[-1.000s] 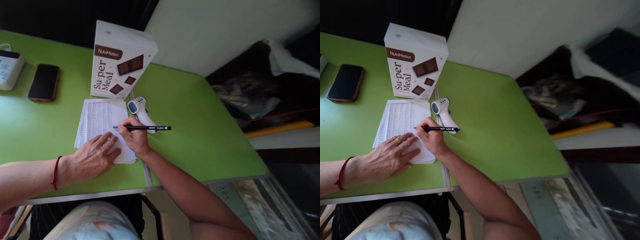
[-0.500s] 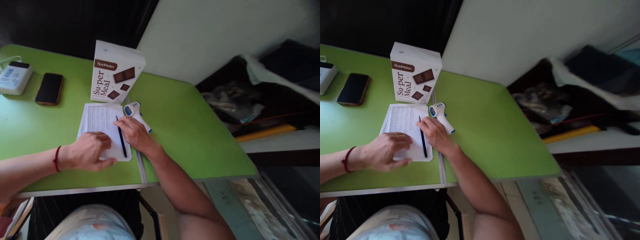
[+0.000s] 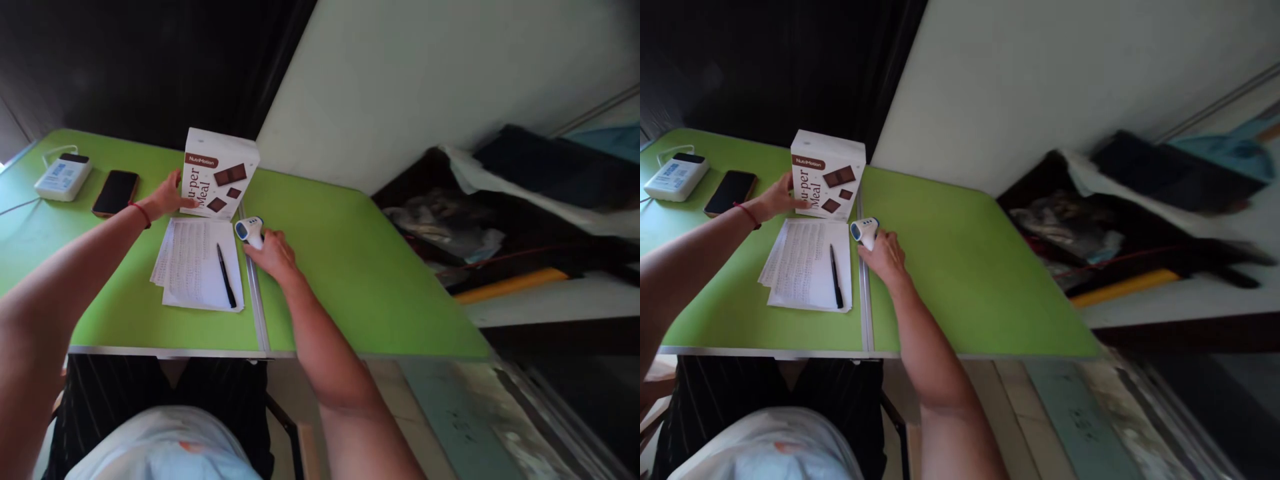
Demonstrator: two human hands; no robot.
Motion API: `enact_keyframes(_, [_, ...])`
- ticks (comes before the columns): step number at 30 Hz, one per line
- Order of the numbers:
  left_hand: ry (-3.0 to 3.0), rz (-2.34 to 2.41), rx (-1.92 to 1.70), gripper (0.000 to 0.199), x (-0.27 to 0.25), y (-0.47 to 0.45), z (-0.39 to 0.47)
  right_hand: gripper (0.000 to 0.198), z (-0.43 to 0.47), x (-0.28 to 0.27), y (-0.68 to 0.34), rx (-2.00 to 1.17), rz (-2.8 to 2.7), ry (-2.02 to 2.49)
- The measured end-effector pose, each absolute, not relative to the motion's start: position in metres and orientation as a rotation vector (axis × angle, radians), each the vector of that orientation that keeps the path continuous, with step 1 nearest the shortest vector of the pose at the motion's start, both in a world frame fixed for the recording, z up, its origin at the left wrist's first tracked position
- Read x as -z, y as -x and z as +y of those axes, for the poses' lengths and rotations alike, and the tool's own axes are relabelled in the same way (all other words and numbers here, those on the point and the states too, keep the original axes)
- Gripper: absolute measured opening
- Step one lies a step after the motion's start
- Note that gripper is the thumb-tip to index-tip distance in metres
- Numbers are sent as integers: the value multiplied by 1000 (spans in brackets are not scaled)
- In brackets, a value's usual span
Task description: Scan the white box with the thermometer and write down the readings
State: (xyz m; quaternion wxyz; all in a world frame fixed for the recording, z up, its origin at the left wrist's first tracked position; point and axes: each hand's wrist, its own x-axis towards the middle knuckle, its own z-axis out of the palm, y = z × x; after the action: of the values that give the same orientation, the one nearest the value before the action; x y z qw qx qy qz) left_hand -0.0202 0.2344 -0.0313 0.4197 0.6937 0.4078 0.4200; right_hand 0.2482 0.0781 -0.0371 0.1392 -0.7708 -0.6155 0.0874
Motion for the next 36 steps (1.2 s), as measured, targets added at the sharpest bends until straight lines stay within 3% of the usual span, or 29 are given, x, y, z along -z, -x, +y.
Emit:
enact_keyframes(5, [-1776,870,-1020,65,41,12,244,32,88,48,-252,-440,-1650,2057])
enact_keyframes(9, [-1783,928,-1172,57,47,14,234,33,93,55,-228,-804,-1371,1402])
enact_keyframes(13, [-1801,978,-1182,60,47,14,226,36,94,58,-195,-1009,-1229,1113])
enact_keyframes(21, [-1835,900,-1116,61,44,18,226,52,107,44,-178,-1198,-1071,1107])
enact_keyframes(36, [-1746,884,-973,66,40,27,233,51,83,50,-172,-1302,-1032,1005])
